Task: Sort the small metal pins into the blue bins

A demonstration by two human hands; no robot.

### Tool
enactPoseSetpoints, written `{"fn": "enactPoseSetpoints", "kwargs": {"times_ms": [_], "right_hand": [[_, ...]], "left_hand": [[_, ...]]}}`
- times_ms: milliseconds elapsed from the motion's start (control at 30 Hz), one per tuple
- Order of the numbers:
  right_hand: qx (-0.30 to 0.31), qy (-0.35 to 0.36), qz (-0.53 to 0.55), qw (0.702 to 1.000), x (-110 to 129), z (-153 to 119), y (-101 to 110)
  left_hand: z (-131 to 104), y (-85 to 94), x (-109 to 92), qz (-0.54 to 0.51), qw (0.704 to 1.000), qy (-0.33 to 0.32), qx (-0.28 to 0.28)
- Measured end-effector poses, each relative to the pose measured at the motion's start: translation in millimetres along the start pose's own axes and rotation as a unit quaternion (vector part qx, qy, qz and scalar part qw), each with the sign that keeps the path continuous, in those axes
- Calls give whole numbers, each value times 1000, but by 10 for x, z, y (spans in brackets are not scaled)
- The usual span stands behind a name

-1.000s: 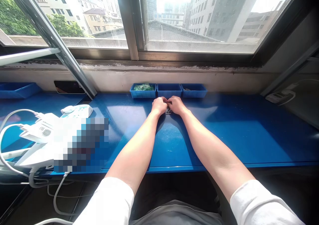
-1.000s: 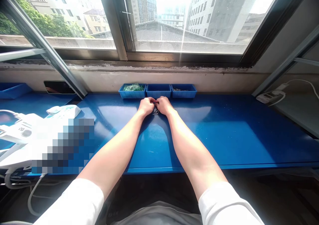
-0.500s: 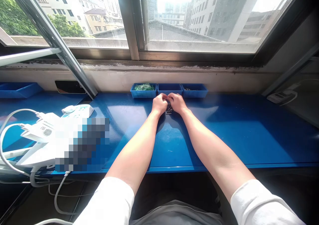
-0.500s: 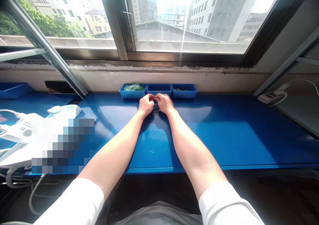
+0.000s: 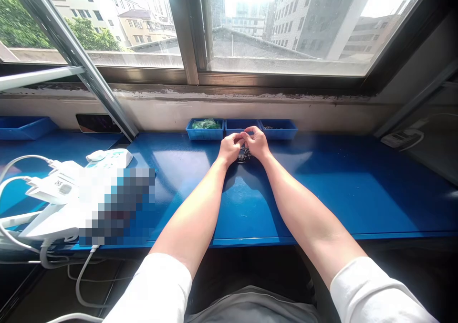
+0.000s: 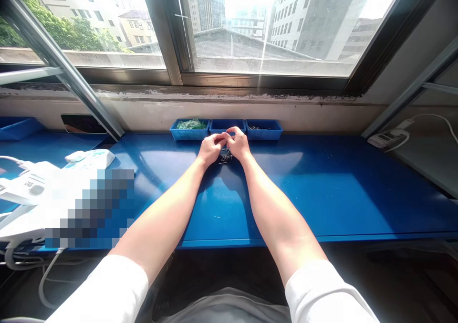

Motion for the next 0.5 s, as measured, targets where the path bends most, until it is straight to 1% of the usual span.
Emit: {"fn": "enactPoseSetpoints", "kwargs": {"times_ms": [133, 267, 367, 433, 500], "right_hand": [[-16, -6, 1, 1000, 28, 1, 9], [-21, -9, 59, 998, 34, 20, 4], [3, -11, 91, 996, 54, 10, -11], [18, -14, 97, 995, 69, -4, -11], [9, -9, 85, 996, 82, -7, 10]], "left_hand": [[6, -1, 24, 36, 999, 30, 15], [4, 47, 15, 73, 996, 46, -24], [1, 67, 16, 85, 994, 55, -39], [0, 74, 14, 89, 993, 59, -42], [0, 92, 13, 94, 992, 65, -57]]}}
Point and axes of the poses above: each hand's wrist, its own z-axis towards the middle knuckle, its own y-axis out of the back of the hand, x = y × z, the point moved 4 cm from there along z, towards the middle knuckle, and after that the axes turned 7 degrees about -y, right-handed, at the moved point
